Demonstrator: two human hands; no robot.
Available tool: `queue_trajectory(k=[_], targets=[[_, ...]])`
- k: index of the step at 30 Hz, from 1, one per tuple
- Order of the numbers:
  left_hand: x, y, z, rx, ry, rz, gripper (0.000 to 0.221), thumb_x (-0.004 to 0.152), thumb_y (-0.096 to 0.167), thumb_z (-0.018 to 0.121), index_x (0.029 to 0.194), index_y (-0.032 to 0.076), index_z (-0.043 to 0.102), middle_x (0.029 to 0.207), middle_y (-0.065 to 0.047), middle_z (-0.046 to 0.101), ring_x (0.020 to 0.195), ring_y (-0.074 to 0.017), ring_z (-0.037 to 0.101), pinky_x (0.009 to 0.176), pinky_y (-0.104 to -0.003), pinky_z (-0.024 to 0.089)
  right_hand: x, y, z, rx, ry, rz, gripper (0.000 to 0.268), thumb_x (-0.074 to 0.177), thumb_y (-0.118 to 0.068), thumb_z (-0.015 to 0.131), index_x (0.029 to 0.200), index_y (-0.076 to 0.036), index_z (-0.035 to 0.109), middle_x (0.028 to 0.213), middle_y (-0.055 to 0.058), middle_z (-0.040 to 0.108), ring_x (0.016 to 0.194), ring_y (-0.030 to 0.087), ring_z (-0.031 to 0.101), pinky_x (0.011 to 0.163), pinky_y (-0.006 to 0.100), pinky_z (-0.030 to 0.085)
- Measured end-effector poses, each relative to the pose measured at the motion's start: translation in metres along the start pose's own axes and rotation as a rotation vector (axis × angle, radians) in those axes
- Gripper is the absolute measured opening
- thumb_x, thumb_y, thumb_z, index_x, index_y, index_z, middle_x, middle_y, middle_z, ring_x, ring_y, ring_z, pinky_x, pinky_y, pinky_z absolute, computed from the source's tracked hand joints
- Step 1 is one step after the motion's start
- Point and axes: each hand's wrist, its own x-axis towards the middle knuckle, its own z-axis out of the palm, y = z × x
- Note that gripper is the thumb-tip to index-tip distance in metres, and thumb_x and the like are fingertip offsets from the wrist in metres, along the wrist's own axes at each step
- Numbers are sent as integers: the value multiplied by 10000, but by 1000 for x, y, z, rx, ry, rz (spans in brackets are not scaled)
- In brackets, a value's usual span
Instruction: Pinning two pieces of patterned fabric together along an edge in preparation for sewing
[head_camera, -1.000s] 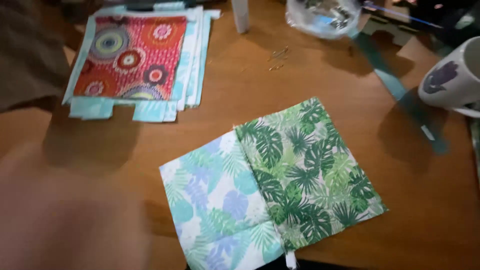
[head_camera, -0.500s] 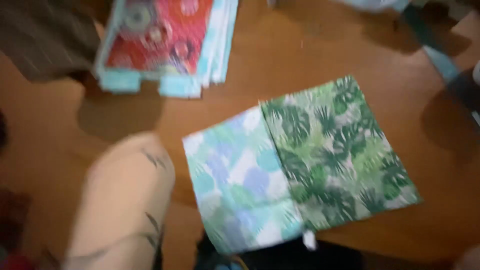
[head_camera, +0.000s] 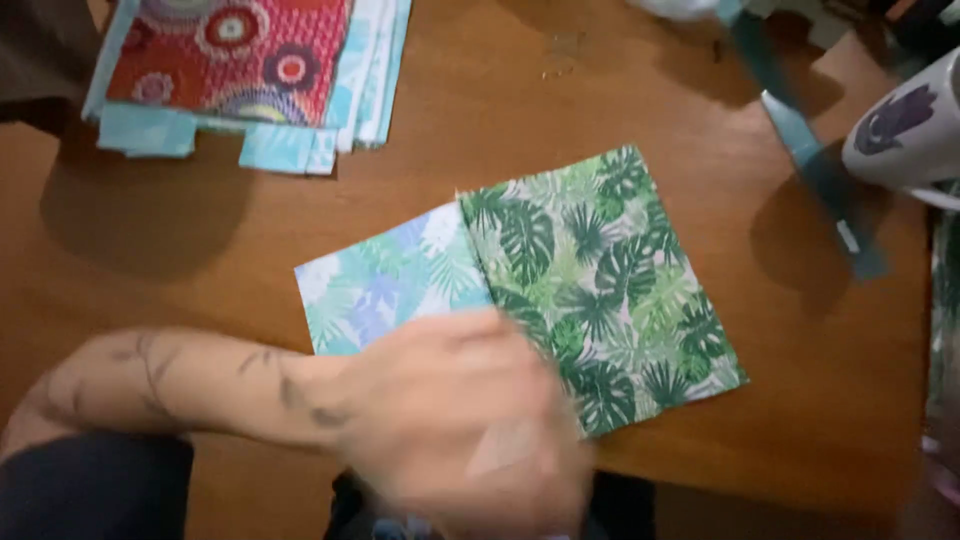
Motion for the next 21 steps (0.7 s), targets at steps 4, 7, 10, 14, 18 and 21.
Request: queue_trajectory(k=[4, 7, 10, 14, 18, 21], targets=[[21, -43, 31, -408, -83, 310, 409, 979, 419, 656, 1072, 25, 604, 1086, -170, 631, 990, -332, 628, 886, -466, 481, 17, -27, 40, -23, 36, -2, 97, 1079, -36, 683, 1155, 22, 699, 1033, 169, 714, 781, 223, 648, 697, 316, 545], [15, -48, 46, -332, -126, 264, 522, 936, 522, 657, 1158, 51, 621, 1203, -185, 635, 1139, -347, 603, 1056, -566, 421, 29, -30, 62, 13, -98, 131, 155, 984, -112, 719, 1109, -20, 715, 1012, 119, 737, 779, 195, 682, 723, 304, 559], [8, -49, 61, -427, -70, 337, 418, 966, 458, 646, 1131, 74, 651, 1202, -153, 666, 1164, -306, 619, 1105, -573, 398, 31, -27, 62, 40, -308, 412, 229, 870, -206, 758, 1069, -94, 735, 996, 40, 766, 821, 150, 721, 789, 292, 581], [8, -43, 48, -618, -69, 484, 173, 1067, 136, 544, 985, 29, 653, 1005, -162, 647, 869, -303, 640, 760, -407, 481, 19, -1, 62, -21, -404, 399, 308, 824, -296, 794, 1086, -146, 733, 948, -23, 778, 818, 119, 708, 793, 288, 519], [8, -36, 57, -687, -230, 446, 121, 1048, 138, 601, 1006, 36, 652, 987, -148, 656, 838, -278, 611, 755, -421, 502, 15, -9, 43, -53, -535, 543, 318, 852, -296, 779, 1123, -146, 704, 928, 6, 782, 858, 140, 730, 789, 313, 548], [4, -34, 59, -605, -217, 459, 185, 1007, 225, 672, 1081, 56, 672, 1044, -124, 668, 910, -287, 665, 803, -411, 524, -7, -24, 25, -299, -591, 381, 377, 856, -343, 704, 1188, -201, 599, 1187, 2, 716, 1074, 314, 653, 813, 503, 488]])
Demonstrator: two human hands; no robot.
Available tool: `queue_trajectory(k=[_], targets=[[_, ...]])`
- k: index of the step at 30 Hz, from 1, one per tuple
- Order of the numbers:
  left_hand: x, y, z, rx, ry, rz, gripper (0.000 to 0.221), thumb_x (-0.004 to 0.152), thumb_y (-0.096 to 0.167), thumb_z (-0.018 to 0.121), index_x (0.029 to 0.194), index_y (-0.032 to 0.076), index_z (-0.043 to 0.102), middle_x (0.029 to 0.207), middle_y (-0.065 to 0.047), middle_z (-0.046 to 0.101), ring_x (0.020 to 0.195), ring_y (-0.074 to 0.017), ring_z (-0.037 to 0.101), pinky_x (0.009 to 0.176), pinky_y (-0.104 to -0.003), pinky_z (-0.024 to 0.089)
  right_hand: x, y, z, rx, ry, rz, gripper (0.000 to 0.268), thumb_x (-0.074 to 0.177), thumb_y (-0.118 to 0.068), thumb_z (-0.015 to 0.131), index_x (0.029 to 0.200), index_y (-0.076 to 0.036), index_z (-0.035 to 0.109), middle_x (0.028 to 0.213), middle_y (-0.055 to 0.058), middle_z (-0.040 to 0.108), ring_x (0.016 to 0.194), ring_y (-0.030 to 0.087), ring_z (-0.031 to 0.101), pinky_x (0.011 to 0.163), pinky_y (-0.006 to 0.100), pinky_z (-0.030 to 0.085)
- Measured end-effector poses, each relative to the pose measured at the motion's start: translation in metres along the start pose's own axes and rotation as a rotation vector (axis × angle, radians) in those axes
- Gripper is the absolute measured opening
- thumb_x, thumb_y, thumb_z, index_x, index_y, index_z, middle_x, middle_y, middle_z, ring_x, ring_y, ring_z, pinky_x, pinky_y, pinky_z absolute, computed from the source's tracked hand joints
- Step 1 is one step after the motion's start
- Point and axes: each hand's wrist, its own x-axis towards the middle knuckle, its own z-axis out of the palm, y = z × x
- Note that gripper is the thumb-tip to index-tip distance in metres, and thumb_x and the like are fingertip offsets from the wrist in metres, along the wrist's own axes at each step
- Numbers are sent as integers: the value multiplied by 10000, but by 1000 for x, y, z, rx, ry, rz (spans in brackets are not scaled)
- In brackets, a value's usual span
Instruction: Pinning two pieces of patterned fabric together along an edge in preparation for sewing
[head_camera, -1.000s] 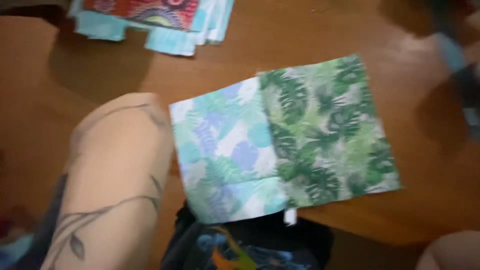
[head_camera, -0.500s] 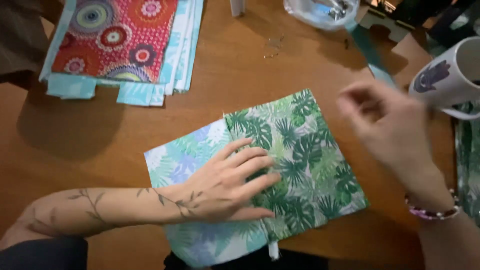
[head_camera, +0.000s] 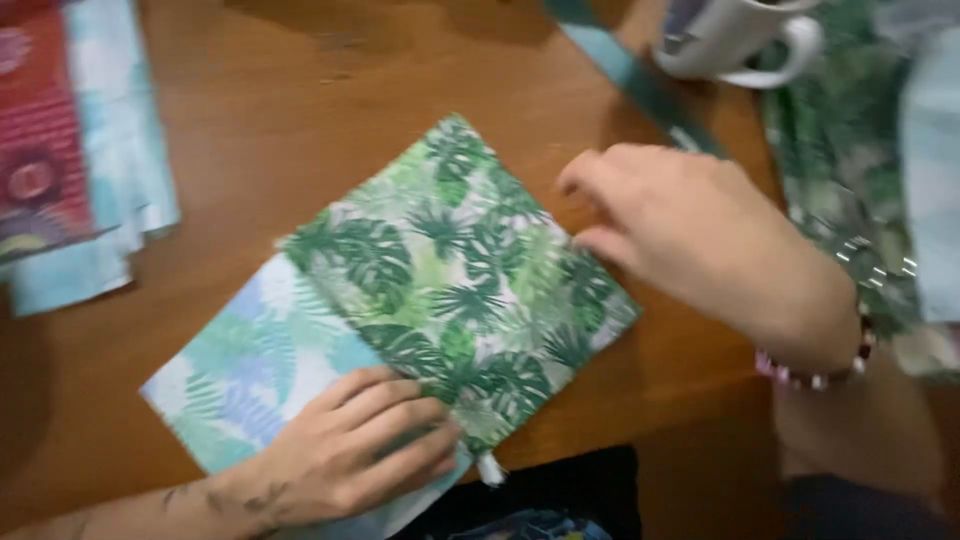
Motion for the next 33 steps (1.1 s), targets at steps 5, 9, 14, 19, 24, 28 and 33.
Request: queue_trajectory(k=[5, 9, 14, 19, 24, 28, 33], targets=[[7, -1, -5, 53, -21, -55, 208, 978, 279, 697, 1082, 98, 694, 1041, -77, 680, 925, -236, 684, 809, -375, 527, -50, -2, 30, 161, 71, -358, 170, 948, -205, 622, 1102, -188, 691, 943, 14, 705, 797, 116, 675, 675, 232, 588], [9, -34, -29, 155, 38, -11, 320, 952, 270, 747, 1173, 58, 655, 1078, -125, 690, 973, -273, 681, 862, -456, 585, -73, -15, 49, 126, 362, -486, 241, 885, -157, 709, 1111, -73, 696, 1090, 78, 712, 945, 225, 673, 886, 378, 539], [47, -112, -66, 353, -322, -671, 395, 995, 444, 610, 1134, 80, 670, 1033, -114, 699, 938, -308, 665, 705, -461, 552, -77, -29, 70, 148, 563, -421, 179, 898, -132, 744, 1060, -60, 727, 1150, 63, 710, 1087, 239, 672, 967, 404, 545], [91, -135, -69, -81, -400, -985, 196, 892, 373, 731, 931, 187, 780, 825, 29, 776, 700, -100, 683, 629, -306, 505, -78, -31, 82, 166, 628, -396, 186, 883, -100, 760, 1064, -64, 739, 1166, 70, 715, 1095, 237, 676, 1005, 401, 539], [99, -146, -50, -197, -255, -1051, 115, 874, 275, 776, 900, 169, 809, 816, 30, 791, 687, -58, 691, 649, -237, 553, -78, -25, 91, 188, 674, -399, 190, 903, -102, 738, 1091, -72, 734, 1173, 55, 715, 1103, 225, 675, 1006, 397, 543], [92, -152, -39, -67, -187, -1001, 204, 849, 317, 801, 730, 156, 769, 640, 20, 730, 558, -53, 634, 582, -249, 503, -76, -26, 90, 201, 692, -419, 168, 905, -85, 737, 1070, -54, 733, 1141, 69, 722, 1081, 233, 683, 994, 399, 552], [86, -154, -31, 6, -162, -1034, 234, 854, 369, 805, 745, 173, 738, 664, 30, 723, 607, -111, 661, 657, -300, 501, -76, -26, 91, 207, 697, -413, 181, 879, -78, 773, 1057, -54, 749, 1111, 76, 736, 1065, 229, 703, 978, 389, 561]])
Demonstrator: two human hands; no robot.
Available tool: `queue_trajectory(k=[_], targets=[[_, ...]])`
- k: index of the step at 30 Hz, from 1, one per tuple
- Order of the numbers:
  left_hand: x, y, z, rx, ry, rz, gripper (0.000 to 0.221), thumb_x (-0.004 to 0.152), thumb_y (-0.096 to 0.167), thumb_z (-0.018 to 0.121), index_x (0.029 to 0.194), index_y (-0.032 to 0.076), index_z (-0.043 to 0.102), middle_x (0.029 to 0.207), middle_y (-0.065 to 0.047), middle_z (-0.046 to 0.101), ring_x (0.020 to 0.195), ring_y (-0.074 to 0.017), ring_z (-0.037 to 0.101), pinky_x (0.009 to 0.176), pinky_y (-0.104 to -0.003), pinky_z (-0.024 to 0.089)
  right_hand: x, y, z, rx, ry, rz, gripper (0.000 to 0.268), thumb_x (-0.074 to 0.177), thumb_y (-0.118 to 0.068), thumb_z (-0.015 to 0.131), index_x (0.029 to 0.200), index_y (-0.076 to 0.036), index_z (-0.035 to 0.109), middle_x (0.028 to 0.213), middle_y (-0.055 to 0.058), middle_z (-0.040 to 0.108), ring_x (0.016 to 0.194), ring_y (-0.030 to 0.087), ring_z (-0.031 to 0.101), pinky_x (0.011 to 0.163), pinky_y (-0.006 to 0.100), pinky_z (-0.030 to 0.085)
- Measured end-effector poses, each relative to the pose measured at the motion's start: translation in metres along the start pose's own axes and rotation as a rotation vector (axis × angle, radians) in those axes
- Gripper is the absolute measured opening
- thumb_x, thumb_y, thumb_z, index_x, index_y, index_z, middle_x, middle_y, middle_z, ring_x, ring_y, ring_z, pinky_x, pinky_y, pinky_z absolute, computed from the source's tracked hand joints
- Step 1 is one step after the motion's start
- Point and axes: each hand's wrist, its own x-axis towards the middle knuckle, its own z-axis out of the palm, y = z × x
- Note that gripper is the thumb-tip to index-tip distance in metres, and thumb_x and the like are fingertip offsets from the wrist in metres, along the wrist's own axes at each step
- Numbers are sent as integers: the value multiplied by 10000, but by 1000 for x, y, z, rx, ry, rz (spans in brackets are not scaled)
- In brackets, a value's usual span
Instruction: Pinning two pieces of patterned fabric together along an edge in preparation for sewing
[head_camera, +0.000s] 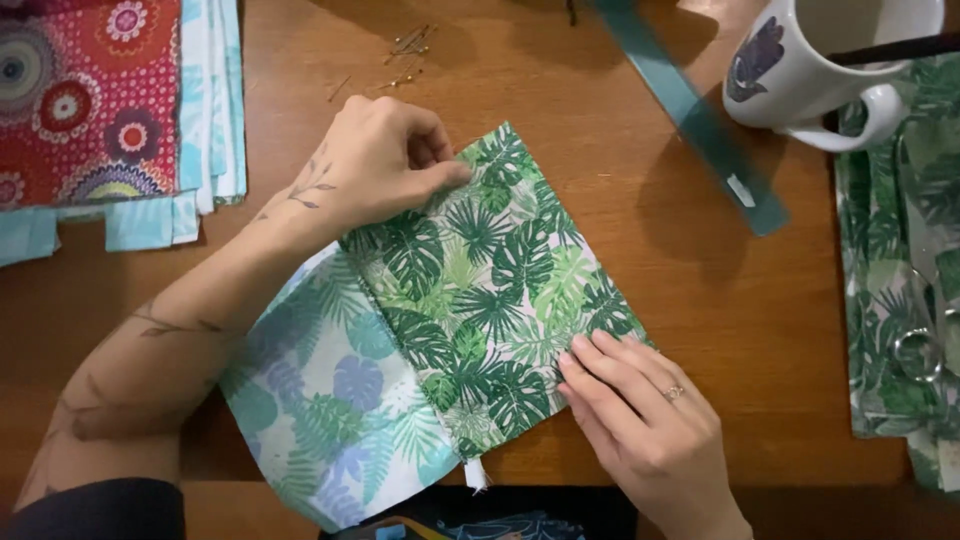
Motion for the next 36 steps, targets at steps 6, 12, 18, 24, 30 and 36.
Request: queue_trajectory(k=[6, 12, 18, 24, 30, 36], targets=[[2, -10, 6, -1, 56, 78, 245, 833, 377, 808, 725, 176, 718, 657, 33, 713, 611, -132, 676, 641, -321, 501, 3, -2, -3, -37, 2, -10, 114, 889, -84, 770, 1003, -81, 765, 1078, 40, 752, 1029, 182, 713, 974, 373, 513], [1, -45, 6, -31, 272, 455, 294, 789, 296, 782, 945, 114, 611, 832, -71, 685, 765, -286, 658, 647, -413, 467, 5, -14, -1, -246, -103, 45, 188, 884, -196, 796, 1052, -120, 761, 1142, 34, 755, 1123, 181, 691, 1118, 444, 400], [-40, -69, -38, -185, 300, 374, 242, 871, 260, 759, 1000, 80, 662, 913, -66, 657, 698, -156, 639, 613, -324, 521, 19, -80, 35, 123, -25, -466, 380, 915, -436, 731, 1073, -90, 730, 1107, 152, 703, 1034, 337, 690, 915, 480, 558], [-89, -89, -70, -381, 168, 504, 202, 973, 241, 764, 1035, 79, 661, 911, 2, 696, 823, -71, 655, 688, -225, 528, 24, -125, 79, 154, -212, -622, 334, 1067, -100, 394, 1249, -40, 667, 1308, 168, 646, 1233, 334, 623, 1061, 500, 470], [-98, -125, -90, -781, -798, 1007, 1167, 825, 825, 569, 1608, 89, 114, 1699, -136, 195, 1629, -304, 196, 1407, -509, 137, -6, -97, 70, 522, -107, -69, 268, 987, -142, 525, 1145, -35, 713, 1180, 107, 747, 1083, 167, 752, 1047, 276, 548], [-107, -125, -79, -822, -790, 905, 950, 703, 461, 834, 1437, 3, 442, 1442, -129, 532, 1318, -267, 561, 1160, -409, 466, 10, -79, 54, -56, 471, 461, 358, 1188, -47, 456, 1407, 235, 427, 1380, 410, 496, 1313, 487, 499, 1091, 507, 404]])
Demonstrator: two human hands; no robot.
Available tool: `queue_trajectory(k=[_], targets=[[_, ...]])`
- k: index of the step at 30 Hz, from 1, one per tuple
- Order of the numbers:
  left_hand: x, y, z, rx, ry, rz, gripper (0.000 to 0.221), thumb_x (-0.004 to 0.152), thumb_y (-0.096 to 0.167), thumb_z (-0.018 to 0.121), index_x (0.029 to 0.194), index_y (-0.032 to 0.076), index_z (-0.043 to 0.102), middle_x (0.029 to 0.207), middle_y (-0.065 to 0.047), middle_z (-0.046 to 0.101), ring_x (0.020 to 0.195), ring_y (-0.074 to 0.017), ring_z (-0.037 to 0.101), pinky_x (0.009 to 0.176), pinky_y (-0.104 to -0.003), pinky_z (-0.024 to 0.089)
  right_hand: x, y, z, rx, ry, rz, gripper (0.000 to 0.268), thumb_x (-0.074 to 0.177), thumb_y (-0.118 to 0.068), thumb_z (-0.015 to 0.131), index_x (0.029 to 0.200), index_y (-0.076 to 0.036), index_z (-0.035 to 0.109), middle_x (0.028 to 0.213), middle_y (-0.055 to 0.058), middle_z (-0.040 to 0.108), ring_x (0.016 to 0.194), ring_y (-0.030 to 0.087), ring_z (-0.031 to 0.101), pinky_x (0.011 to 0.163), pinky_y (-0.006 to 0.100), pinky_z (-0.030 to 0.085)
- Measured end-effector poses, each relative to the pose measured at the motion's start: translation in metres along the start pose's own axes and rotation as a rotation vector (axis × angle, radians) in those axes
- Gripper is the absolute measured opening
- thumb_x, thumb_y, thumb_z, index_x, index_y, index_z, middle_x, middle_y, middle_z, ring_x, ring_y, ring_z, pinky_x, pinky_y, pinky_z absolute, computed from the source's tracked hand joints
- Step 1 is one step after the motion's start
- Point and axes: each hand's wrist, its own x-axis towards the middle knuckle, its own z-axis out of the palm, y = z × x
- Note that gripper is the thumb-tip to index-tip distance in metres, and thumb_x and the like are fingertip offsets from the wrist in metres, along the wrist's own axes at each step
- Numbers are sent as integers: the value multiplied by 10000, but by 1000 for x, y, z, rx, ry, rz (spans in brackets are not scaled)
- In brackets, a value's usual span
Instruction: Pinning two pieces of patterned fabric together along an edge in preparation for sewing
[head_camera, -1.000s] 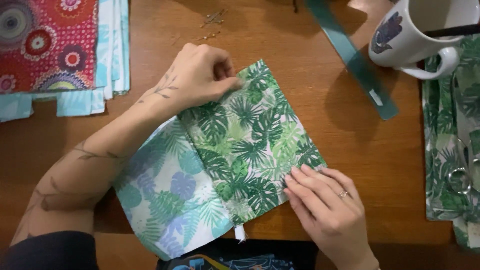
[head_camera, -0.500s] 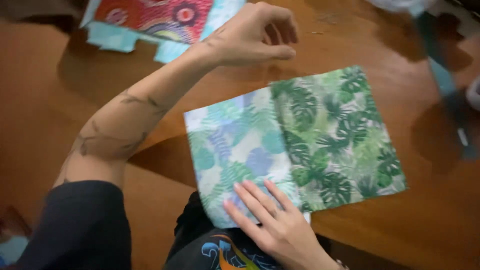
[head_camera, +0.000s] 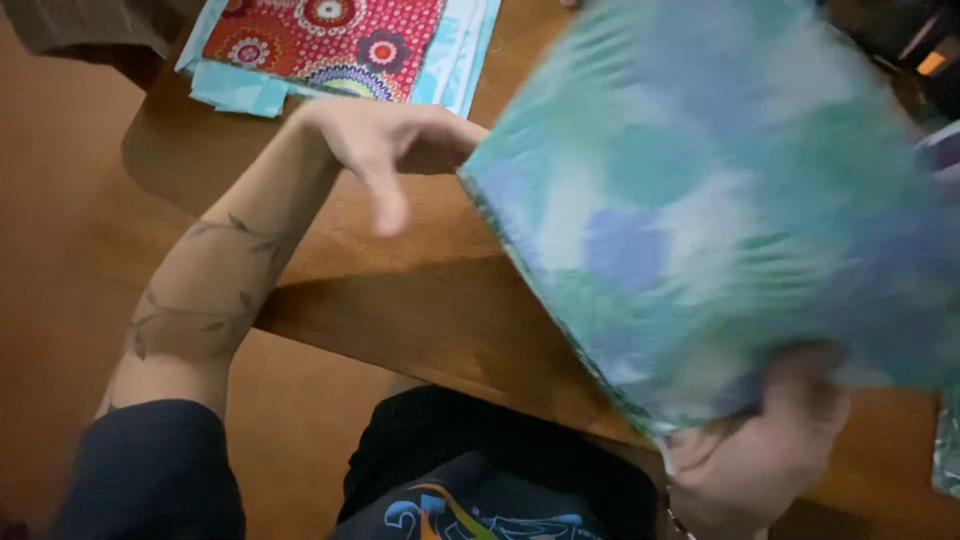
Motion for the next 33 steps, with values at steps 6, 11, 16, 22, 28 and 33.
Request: queue_trajectory(k=[6, 11, 16, 22, 28, 33], targets=[[36, 39, 20, 157, 444, -41, 311, 939, 243, 682, 1186, 61, 634, 1172, -77, 714, 1037, -181, 740, 908, -297, 672, 24, -25, 2, 1285, 357, 771, 426, 900, -227, 708, 1292, -72, 650, 1437, 106, 646, 1365, 264, 630, 1222, 463, 546], [48, 65, 8, 336, 538, -448, 304, 919, 214, 651, 1180, 58, 640, 1052, -20, 730, 872, -105, 714, 708, -236, 617, -24, 42, -11, 837, 136, 576, 671, 791, -124, 648, 1454, -139, 542, 1349, 6, 606, 1213, 191, 618, 1113, 370, 574], [63, -8, -33, 974, 227, -880, 674, 814, 465, 736, 1365, 113, 571, 1332, -101, 638, 1183, -326, 613, 953, -477, 481, -21, 33, -50, 118, -477, 338, 151, 823, -169, 774, 928, -61, 761, 824, -13, 717, 772, 68, 599, 766, 243, 493], [97, -12, 4, 1478, 322, -927, 376, 874, 274, 622, 1225, 137, 616, 1103, -130, 668, 1009, -329, 623, 801, -519, 521, 3, 32, -76, -229, -519, 183, 71, 879, -214, 781, 835, -159, 773, 719, -88, 724, 628, 22, 624, 703, 179, 461], [124, -17, 53, 1455, 266, -753, 456, 883, 394, 615, 1224, 91, 607, 1144, -154, 621, 995, -282, 598, 824, -473, 553, 74, 37, -48, -218, -641, -42, 178, 866, -197, 775, 1014, -103, 743, 1036, 27, 741, 907, 153, 668, 865, 297, 484], [125, -54, 24, 1507, 434, -675, 843, 770, 825, 743, 1106, 60, 630, 1074, -145, 651, 971, -295, 603, 860, -481, 486, 143, 49, 1, -131, -846, -140, 341, 829, -188, 817, 1119, -38, 718, 1070, 89, 725, 853, 167, 701, 829, 306, 551]])
